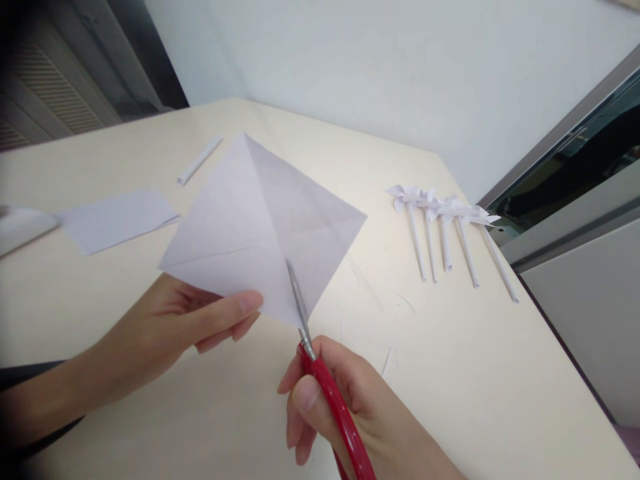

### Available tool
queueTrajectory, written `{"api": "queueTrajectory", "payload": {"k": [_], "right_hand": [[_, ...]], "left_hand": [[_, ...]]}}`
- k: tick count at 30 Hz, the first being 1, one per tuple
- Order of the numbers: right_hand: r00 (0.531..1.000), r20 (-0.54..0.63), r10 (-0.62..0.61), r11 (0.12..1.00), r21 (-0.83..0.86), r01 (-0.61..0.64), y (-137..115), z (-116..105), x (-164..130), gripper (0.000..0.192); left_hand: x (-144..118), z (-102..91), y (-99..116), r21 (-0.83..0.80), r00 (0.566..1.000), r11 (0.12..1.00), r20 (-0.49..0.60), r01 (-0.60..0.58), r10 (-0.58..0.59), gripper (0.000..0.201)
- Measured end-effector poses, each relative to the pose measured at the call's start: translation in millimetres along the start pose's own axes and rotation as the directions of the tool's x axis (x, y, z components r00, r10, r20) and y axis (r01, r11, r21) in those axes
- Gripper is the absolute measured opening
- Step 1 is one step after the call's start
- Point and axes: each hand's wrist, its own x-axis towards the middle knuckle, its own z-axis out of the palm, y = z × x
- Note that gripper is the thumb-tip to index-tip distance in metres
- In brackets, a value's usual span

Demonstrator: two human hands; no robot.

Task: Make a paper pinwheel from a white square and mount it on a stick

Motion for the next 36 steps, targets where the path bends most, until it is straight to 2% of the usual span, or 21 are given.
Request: {"api": "queueTrajectory", "payload": {"k": [10,16,22,28,31,36], "right_hand": [[1.000,0.004,-0.008,1.000,0.002,0.008,4,0,2,0.034],[1.000,-0.009,-0.007,0.999,-0.036,0.007,3,2,0,0.035],[1.000,-0.019,0.008,0.997,-0.072,-0.009,-6,4,-1,0.034],[0.999,-0.025,-0.039,0.999,-0.025,0.039,6,5,1,0.035],[0.999,-0.002,-0.041,0.999,0.019,0.041,10,4,2,0.031],[0.998,0.034,-0.056,0.998,0.020,0.055,11,5,1,0.030]], "left_hand": [[0,0.5,5,0.055,0.998,0.997,-0.003,0.055,-0.055,0.033],[-3,3.5,12,0.034,0.995,0.996,-0.060,0.077,-0.075,0.034],[-3,2.2,11,0.028,0.998,0.998,-0.010,0.061,-0.061,0.034],[-1,1.0,10,0.020,0.989,0.989,0.013,0.146,-0.146,0.036],[0,1.1,10,-0.003,0.989,0.990,0.055,0.138,-0.137,0.035],[-3,4.1,11,-0.035,0.992,0.992,-0.002,0.124,-0.124,0.035]]}}
